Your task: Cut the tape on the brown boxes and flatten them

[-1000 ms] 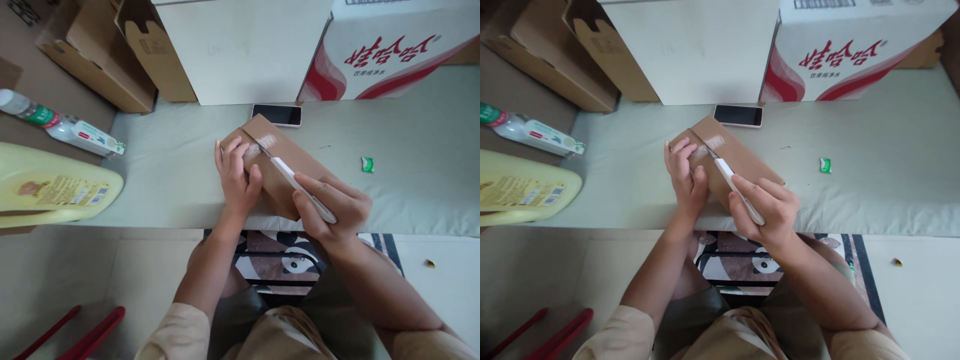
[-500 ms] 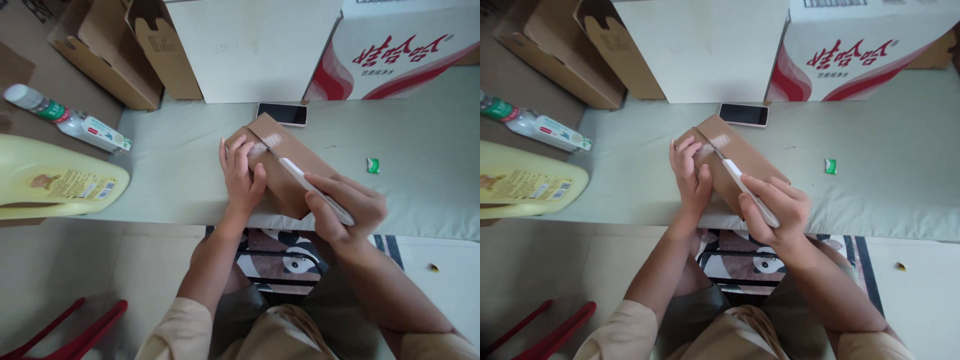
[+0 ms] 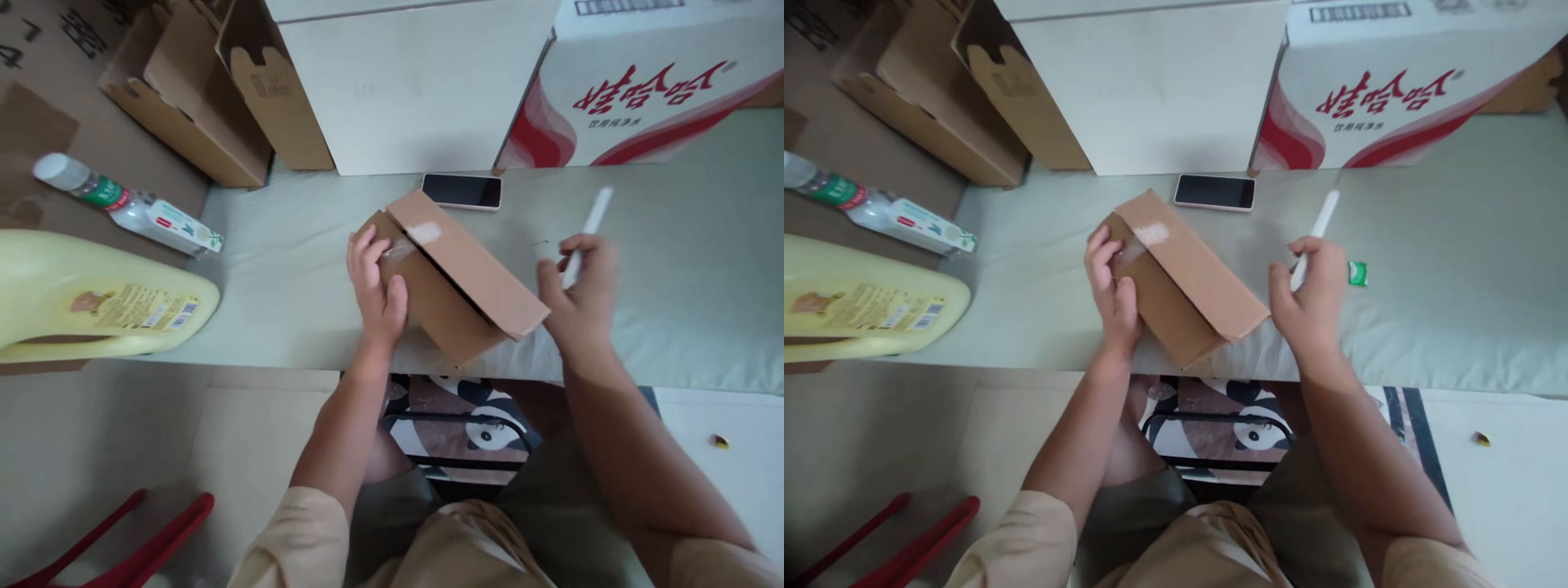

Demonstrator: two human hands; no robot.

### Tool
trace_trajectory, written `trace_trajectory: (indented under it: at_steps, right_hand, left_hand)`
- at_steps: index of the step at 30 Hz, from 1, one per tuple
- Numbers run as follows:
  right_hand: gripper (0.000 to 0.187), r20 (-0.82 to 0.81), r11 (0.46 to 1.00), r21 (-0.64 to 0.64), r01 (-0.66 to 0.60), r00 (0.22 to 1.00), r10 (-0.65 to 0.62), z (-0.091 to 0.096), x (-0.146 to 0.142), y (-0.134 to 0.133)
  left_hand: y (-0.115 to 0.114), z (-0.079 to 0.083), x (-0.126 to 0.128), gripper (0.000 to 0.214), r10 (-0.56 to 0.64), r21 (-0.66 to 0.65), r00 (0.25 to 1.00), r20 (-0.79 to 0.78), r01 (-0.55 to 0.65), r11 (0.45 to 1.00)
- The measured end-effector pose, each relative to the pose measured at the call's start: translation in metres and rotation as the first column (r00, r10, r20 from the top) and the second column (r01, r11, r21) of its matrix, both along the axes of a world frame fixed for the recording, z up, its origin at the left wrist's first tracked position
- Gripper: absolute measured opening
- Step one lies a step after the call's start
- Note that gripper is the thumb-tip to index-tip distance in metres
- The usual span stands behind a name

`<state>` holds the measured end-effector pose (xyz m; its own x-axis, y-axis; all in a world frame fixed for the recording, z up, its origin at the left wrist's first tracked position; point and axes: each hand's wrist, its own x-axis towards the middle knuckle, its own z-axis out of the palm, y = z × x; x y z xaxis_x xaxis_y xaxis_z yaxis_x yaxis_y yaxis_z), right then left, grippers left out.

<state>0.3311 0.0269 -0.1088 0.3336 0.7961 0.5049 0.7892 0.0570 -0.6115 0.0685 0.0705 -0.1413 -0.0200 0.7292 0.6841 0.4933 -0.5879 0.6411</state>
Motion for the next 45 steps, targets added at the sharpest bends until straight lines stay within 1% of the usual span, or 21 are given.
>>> trace_trajectory:
  at_steps: [1,3,5,6,8,11,13,15,17,19,21,22,24,25,26,28,30,35,40,42,45]
  right_hand:
    - [0.030,0.031,0.992,-0.123,-0.007,0.999,0.011,-0.008,0.005,0.002]
    - [0.036,0.046,0.941,-0.339,-0.009,0.999,0.026,-0.023,0.008,0.003]
    - [0.042,0.055,0.881,-0.474,-0.013,0.998,0.044,-0.032,0.008,0.001]
    - [0.043,0.074,0.870,-0.493,-0.013,0.996,0.056,-0.035,0.007,0.000]
    - [0.041,0.137,0.888,-0.460,0.006,0.988,0.065,-0.038,0.005,-0.002]
    - [0.029,0.163,0.900,-0.435,0.012,0.985,0.065,-0.035,0.004,-0.003]
    - [0.024,0.075,0.859,-0.503,-0.098,0.985,0.157,-0.030,0.004,-0.004]
    - [0.027,-0.097,0.774,-0.552,-0.311,0.946,0.311,-0.022,0.005,-0.006]
    - [0.030,-0.280,0.699,-0.525,-0.485,0.874,0.396,-0.011,0.007,-0.008]
    - [0.030,-0.415,0.705,-0.442,-0.555,0.823,0.388,-0.001,0.009,-0.012]
    - [0.038,-0.516,0.734,-0.303,-0.609,0.752,0.411,0.008,0.011,-0.015]
    - [0.049,-0.550,0.729,-0.222,-0.648,0.700,0.455,0.010,0.011,-0.017]
    - [0.075,-0.551,0.685,-0.094,-0.722,0.611,0.569,0.009,0.010,-0.020]
    - [0.082,-0.519,0.673,-0.070,-0.736,0.603,0.606,0.007,0.009,-0.020]
    - [0.082,-0.472,0.685,-0.072,-0.725,0.630,0.617,0.003,0.008,-0.021]
    - [0.070,-0.381,0.759,-0.086,-0.645,0.725,0.573,-0.004,0.004,-0.020]
    - [0.059,-0.360,0.825,-0.093,-0.557,0.792,0.494,-0.009,0.000,-0.018]
    - [0.047,-0.489,0.832,-0.128,-0.540,0.764,0.421,-0.010,-0.005,-0.016]
    - [0.040,-0.467,0.898,-0.156,-0.411,0.832,0.299,-0.008,-0.009,-0.016]
    - [0.035,-0.426,0.914,-0.153,-0.376,0.860,0.282,-0.007,-0.010,-0.015]
    - [0.032,-0.364,0.922,-0.150,-0.357,0.887,0.284,-0.006,-0.010,-0.013]
  left_hand:
    - [0.002,-0.003,-0.004,0.048,0.001,-0.006,1.000,0.029,-0.001,1.000]
    - [0.006,-0.006,-0.010,0.049,0.009,-0.030,0.997,0.075,-0.007,1.000]
    - [0.009,-0.007,-0.016,0.051,0.016,-0.065,0.994,0.112,-0.009,0.998]
    - [0.010,-0.007,-0.019,0.052,0.014,-0.088,0.991,0.135,-0.002,0.996]
    - [0.012,-0.004,-0.024,0.052,-0.003,-0.135,0.980,0.200,0.030,0.990]
    - [0.015,0.003,-0.029,0.054,0.018,-0.242,0.952,0.305,0.059,0.969]
    - [0.017,0.010,-0.030,0.058,0.054,-0.360,0.926,0.374,0.091,0.928]
    - [0.016,0.017,-0.028,0.063,0.050,-0.484,0.873,0.485,0.221,0.847]
    - [0.013,0.023,-0.025,0.069,0.034,-0.550,0.793,0.608,0.391,0.738]
    - [0.009,0.028,-0.023,0.066,0.040,-0.561,0.733,0.679,0.483,0.672]
    - [0.007,0.030,-0.023,0.055,0.053,-0.552,0.715,0.697,0.488,0.676]
    - [0.007,0.030,-0.023,0.049,0.058,-0.545,0.712,0.700,0.480,0.688]
    - [0.009,0.029,-0.024,0.044,0.073,-0.533,0.707,0.703,0.455,0.714]
    - [0.010,0.027,-0.024,0.043,0.088,-0.531,0.706,0.702,0.437,0.726]
    - [0.012,0.025,-0.025,0.044,0.111,-0.533,0.707,0.699,0.412,0.739]
    - [0.015,0.021,-0.024,0.043,0.177,-0.565,0.716,0.675,0.347,0.748]
    - [0.017,0.019,-0.025,0.038,0.248,-0.615,0.718,0.650,0.305,0.727]
    - [0.021,0.018,-0.033,0.031,0.291,-0.687,0.711,0.640,0.360,0.631]
    - [0.022,0.022,-0.043,0.030,0.279,-0.667,0.681,0.678,0.409,0.623]
    - [0.021,0.024,-0.045,0.030,0.279,-0.700,0.701,0.656,0.429,0.570]
    - [0.017,0.028,-0.045,0.031,0.278,-0.773,0.755,0.594,0.441,0.456]
